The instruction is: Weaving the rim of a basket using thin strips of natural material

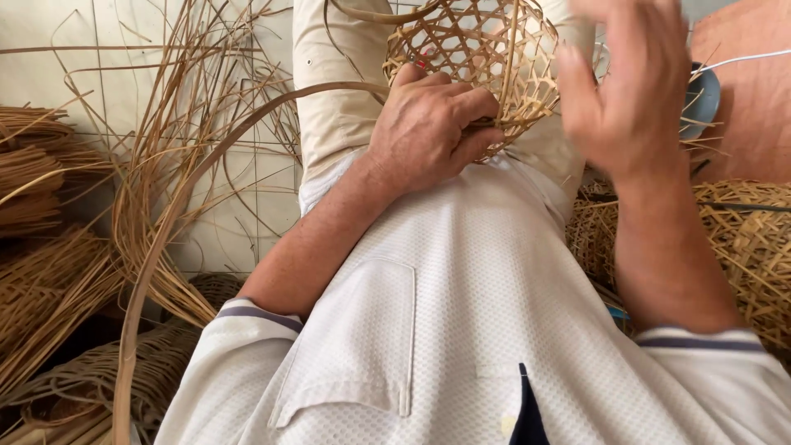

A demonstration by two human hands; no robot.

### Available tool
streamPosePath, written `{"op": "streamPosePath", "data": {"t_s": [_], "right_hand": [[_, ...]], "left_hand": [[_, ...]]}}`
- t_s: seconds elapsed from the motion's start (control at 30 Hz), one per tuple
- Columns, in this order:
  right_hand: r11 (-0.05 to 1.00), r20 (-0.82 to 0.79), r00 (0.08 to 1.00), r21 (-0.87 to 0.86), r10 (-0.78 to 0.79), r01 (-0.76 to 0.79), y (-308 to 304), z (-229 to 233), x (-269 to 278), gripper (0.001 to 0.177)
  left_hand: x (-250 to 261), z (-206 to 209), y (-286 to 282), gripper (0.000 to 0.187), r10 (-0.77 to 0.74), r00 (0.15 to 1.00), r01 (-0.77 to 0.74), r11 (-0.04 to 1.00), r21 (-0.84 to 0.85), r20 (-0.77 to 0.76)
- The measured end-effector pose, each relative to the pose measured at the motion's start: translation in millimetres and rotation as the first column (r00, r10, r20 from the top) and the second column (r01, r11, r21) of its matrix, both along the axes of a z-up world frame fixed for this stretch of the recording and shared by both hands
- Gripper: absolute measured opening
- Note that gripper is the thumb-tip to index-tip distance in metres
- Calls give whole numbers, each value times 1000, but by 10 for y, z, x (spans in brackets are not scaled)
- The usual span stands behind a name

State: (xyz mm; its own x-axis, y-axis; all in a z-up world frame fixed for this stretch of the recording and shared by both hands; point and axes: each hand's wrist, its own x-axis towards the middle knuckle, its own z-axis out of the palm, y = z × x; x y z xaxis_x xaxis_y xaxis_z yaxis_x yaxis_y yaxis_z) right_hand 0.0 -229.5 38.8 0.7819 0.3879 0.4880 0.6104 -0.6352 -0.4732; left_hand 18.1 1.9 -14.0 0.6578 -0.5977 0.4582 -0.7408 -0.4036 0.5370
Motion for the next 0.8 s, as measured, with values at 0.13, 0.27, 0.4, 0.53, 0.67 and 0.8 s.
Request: {"op": "streamPosePath", "data": {"t_s": [0.13, 0.27, 0.4, 0.53, 0.67, 0.8], "right_hand": [[938, 51, 999, -346, -10, 27, -60, -514, -459, 40], [957, 123, 990, -271, -69, 101, 26, -699, -421, 37], [976, 172, 982, -185, -80, 112, 102, -752, -325, 28], [996, 121, 990, -51, -73, 79, 142, -750, -290, 26], [996, 124, 990, -49, -74, 80, 138, -771, -282, 25], [997, 122, 991, -47, -60, 66, 130, -782, -284, 21]], "left_hand": [[31, 46, 29, 31, -16, 999, 16, 1000, -25, -29], [52, 56, 31, 33, -31, 998, 32, 999, 15, -52], [98, 67, 25, 30, -73, 994, 74, 997, 10, -83], [103, 106, 71, 26, -148, 982, 151, 988, 18, -115], [103, 79, 69, 27, -127, 987, 128, 992, 11, -96], [138, 79, 84, 21, -138, 983, 144, 989, 37, -122]]}}
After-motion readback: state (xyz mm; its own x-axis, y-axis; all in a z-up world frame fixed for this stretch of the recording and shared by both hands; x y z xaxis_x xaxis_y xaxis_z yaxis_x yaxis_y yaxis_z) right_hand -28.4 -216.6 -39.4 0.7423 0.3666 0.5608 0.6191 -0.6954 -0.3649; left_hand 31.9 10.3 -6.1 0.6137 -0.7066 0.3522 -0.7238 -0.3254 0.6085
